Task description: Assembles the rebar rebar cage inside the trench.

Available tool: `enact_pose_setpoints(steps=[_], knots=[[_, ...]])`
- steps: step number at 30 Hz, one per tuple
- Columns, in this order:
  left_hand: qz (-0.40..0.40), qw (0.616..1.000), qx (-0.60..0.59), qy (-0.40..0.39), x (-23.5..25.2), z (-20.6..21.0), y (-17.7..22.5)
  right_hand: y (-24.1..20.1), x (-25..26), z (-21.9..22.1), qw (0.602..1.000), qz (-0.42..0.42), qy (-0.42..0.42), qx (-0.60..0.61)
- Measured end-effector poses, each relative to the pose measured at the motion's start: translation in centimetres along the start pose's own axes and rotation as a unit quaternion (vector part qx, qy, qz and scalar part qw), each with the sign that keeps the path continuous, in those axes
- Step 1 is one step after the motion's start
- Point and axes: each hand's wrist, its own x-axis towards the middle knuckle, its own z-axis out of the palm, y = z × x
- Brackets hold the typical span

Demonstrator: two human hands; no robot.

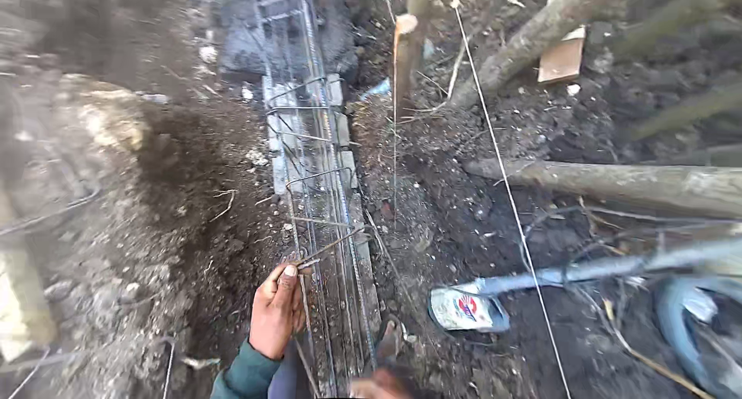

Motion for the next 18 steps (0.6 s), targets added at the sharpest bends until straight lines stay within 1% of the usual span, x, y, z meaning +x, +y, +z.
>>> enact_pose_setpoints(steps=[1, 2, 3, 4, 6, 7, 9, 11, 12, 13, 14, 16, 17, 18], knots=[[-0.002, 1.0, 0.006, 0.029, -1.5, 0.4, -1.2, 1.4, 0.0, -1.1, 0.995, -0.011, 0.09, -0.051], [-0.014, 0.999, 0.018, 0.049, -3.0, 0.9, -2.8, 3.1, -0.1, -2.3, 0.982, 0.008, 0.162, -0.096], [-0.028, 0.997, 0.035, 0.056, -4.1, 1.7, -4.4, 5.1, 0.2, -3.6, 0.969, 0.038, 0.202, -0.134], [-0.037, 0.997, 0.047, 0.055, -4.7, 2.9, -6.2, 7.0, 0.7, -4.8, 0.962, 0.07, 0.212, -0.156], [-0.037, 0.998, 0.046, 0.034, -4.9, 5.5, -9.7, 10.3, 0.4, -6.5, 0.96, 0.127, 0.204, -0.142], [-0.037, 0.998, 0.051, 0.022, -4.6, 6.5, -11.1, 11.3, -0.2, -7.0, 0.958, 0.132, 0.214, -0.136], [-0.048, 0.996, 0.079, -0.003, -3.8, 8.1, -12.9, 12.8, -1.8, -7.6, 0.943, 0.104, 0.27, -0.162], [-0.081, 0.993, 0.088, -0.024, -3.2, 9.2, -14.4, 14.0, -2.9, -8.5, 0.912, 0.08, 0.348, -0.204], [-0.098, 0.991, 0.081, -0.037, -2.7, 9.7, -15.2, 15.0, -2.7, -9.5, 0.899, 0.092, 0.378, -0.202], [-0.116, 0.989, 0.075, -0.055, -2.1, 10.1, -15.8, 16.4, -1.9, -10.5, 0.895, 0.123, 0.391, -0.177], [-0.131, 0.986, 0.072, -0.079, -1.3, 10.4, -16.5, 18.2, -0.9, -11.6, 0.898, 0.169, 0.384, -0.133], [-0.155, 0.973, 0.1, -0.137, 0.2, 10.8, -18.4, 22.4, 0.9, -12.6, 0.914, 0.244, 0.324, -0.026], [-0.159, 0.967, 0.134, -0.147, 0.8, 11.2, -19.5, 24.4, 1.5, -12.6, 0.923, 0.248, 0.293, 0.002], [-0.159, 0.963, 0.169, -0.135, 1.2, 11.6, -20.6, 26.0, 1.5, -12.6, 0.938, 0.23, 0.26, 0.014]])
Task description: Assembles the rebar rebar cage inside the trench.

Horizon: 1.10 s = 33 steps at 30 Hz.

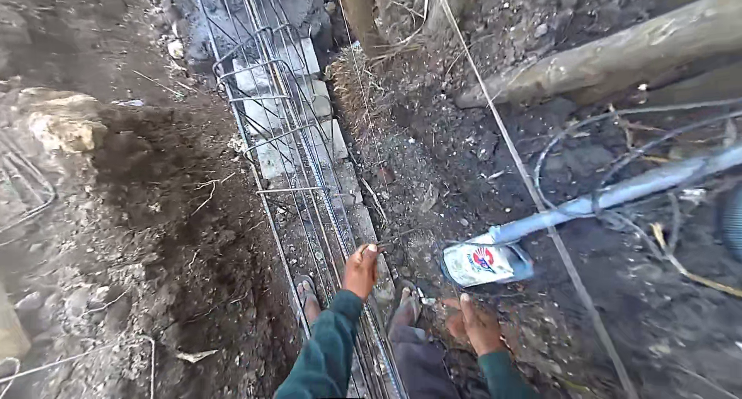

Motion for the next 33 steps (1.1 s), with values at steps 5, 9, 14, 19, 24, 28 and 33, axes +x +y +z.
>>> enact_pose_setpoints(steps=[5, 9, 14, 19, 24, 28, 33], knots=[[-0.071, 0.993, 0.056, 0.076, -1.5, 3.8, -4.2, 0.1, 0.0, -3.7, 0.994, -0.047, 0.048, -0.092], [-0.073, 0.995, 0.066, 0.009, -7.5, 5.8, -8.5, -1.9, 3.8, -3.8, 0.989, 0.004, 0.069, -0.13], [0.152, 0.973, 0.11, 0.134, -15.9, -0.7, -12.3, -3.4, 7.5, 1.8, 0.985, 0.035, -0.005, -0.167], [0.115, 0.935, 0.094, 0.323, -15.1, -13.5, -15.9, -4.6, 10.7, 7.3, 0.97, 0.003, -0.065, -0.235], [-0.036, 0.95, 0.099, 0.294, -2.7, -21.0, -23.7, -0.7, 15.7, 10.8, 0.969, -0.044, -0.084, -0.227], [-0.128, 0.964, 0.04, 0.231, 6.1, -19.2, -28.4, 2.3, 18.5, 11.4, 0.964, -0.075, -0.107, -0.23], [-0.149, 0.967, -0.008, 0.206, 11.2, -14.8, -27.5, 3.9, 20.8, 11.1, 0.972, -0.068, -0.127, -0.185]])
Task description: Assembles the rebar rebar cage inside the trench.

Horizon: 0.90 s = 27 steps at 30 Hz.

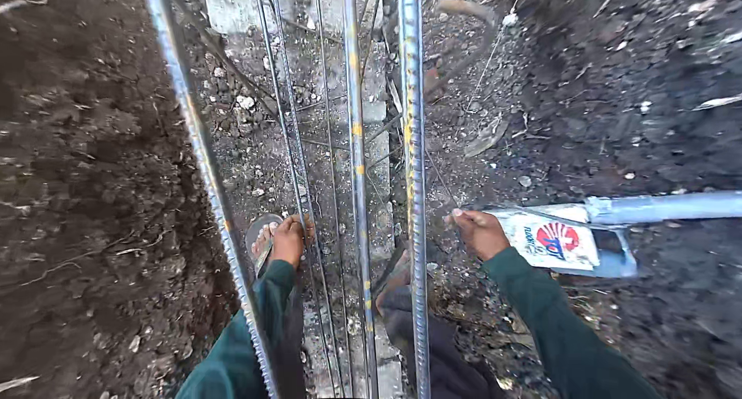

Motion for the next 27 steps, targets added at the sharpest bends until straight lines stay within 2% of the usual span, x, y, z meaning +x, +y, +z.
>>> enact_pose_setpoints(steps=[3, 7, 10, 15, 17, 20, 24, 27], knots=[[-0.044, 0.99, -0.104, -0.079, 1.5, 0.7, 1.0, 1.2, 1.6, 0.4, 0.997, 0.033, -0.032, 0.06], [-0.057, 0.97, -0.161, -0.176, 5.4, -0.1, 0.7, 1.8, 3.2, 1.6, 0.986, 0.033, -0.093, 0.133], [-0.057, 0.957, -0.156, -0.237, 8.9, 0.5, -0.8, 2.3, 3.6, 1.8, 0.98, 0.028, -0.124, 0.151], [-0.041, 0.965, -0.072, -0.25, 11.2, 4.3, 0.6, 3.3, 1.8, 0.0, 0.975, 0.024, -0.129, 0.179], [0.004, 0.977, -0.016, -0.214, 11.7, 6.1, 2.0, 4.0, 1.5, -0.5, 0.975, 0.015, -0.132, 0.178], [0.128, 0.974, 0.068, -0.175, 13.1, 7.6, 2.5, 5.1, 1.4, -0.4, 0.973, 0.017, -0.141, 0.184], [0.25, 0.933, 0.155, -0.209, 15.3, 8.6, 2.0, 6.5, 2.5, -0.1, 0.956, 0.034, -0.166, 0.241], [0.349, 0.875, 0.292, -0.167, 15.9, 9.7, 2.1, 7.5, 2.9, 0.6, 0.94, 0.031, -0.19, 0.281]])
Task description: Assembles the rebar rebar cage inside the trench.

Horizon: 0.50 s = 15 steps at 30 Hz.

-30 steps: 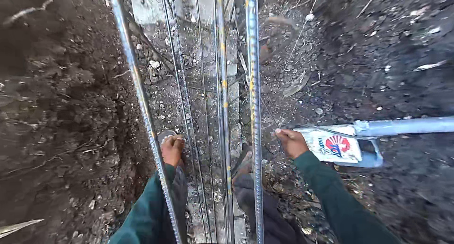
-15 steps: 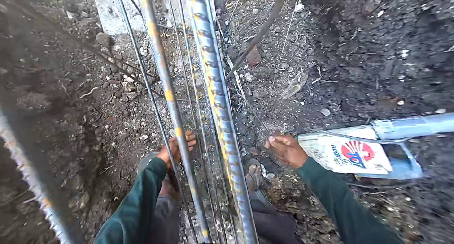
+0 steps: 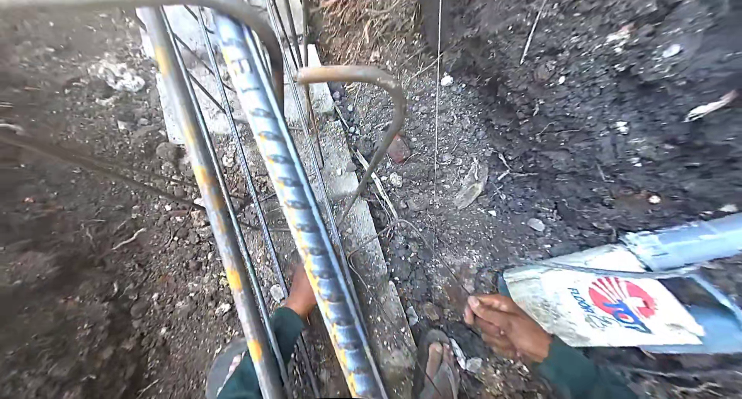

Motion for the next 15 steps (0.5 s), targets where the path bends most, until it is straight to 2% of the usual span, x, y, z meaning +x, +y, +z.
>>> enact_pose_setpoints(steps=[4, 6, 8, 11, 15], knots=[[0.083, 0.981, 0.176, 0.019, 1.0, 1.0, 2.9, 0.8, -0.2, 0.8, 0.999, -0.031, -0.014, 0.013], [0.058, 0.973, 0.22, -0.047, 1.8, 0.9, 4.6, 0.8, -0.9, 0.8, 0.999, -0.039, -0.011, 0.01], [0.054, 0.965, 0.244, -0.084, 2.5, 1.1, 4.9, 0.7, -1.7, 0.4, 0.999, -0.048, -0.002, 0.018], [0.072, 0.965, 0.241, -0.068, 2.8, 2.2, 3.9, 0.5, -2.0, 0.3, 0.997, -0.061, 0.034, 0.019], [0.032, 0.965, 0.26, -0.019, 2.1, 3.5, 3.6, 1.7, -0.2, 0.7, 0.991, -0.055, 0.116, -0.032]])
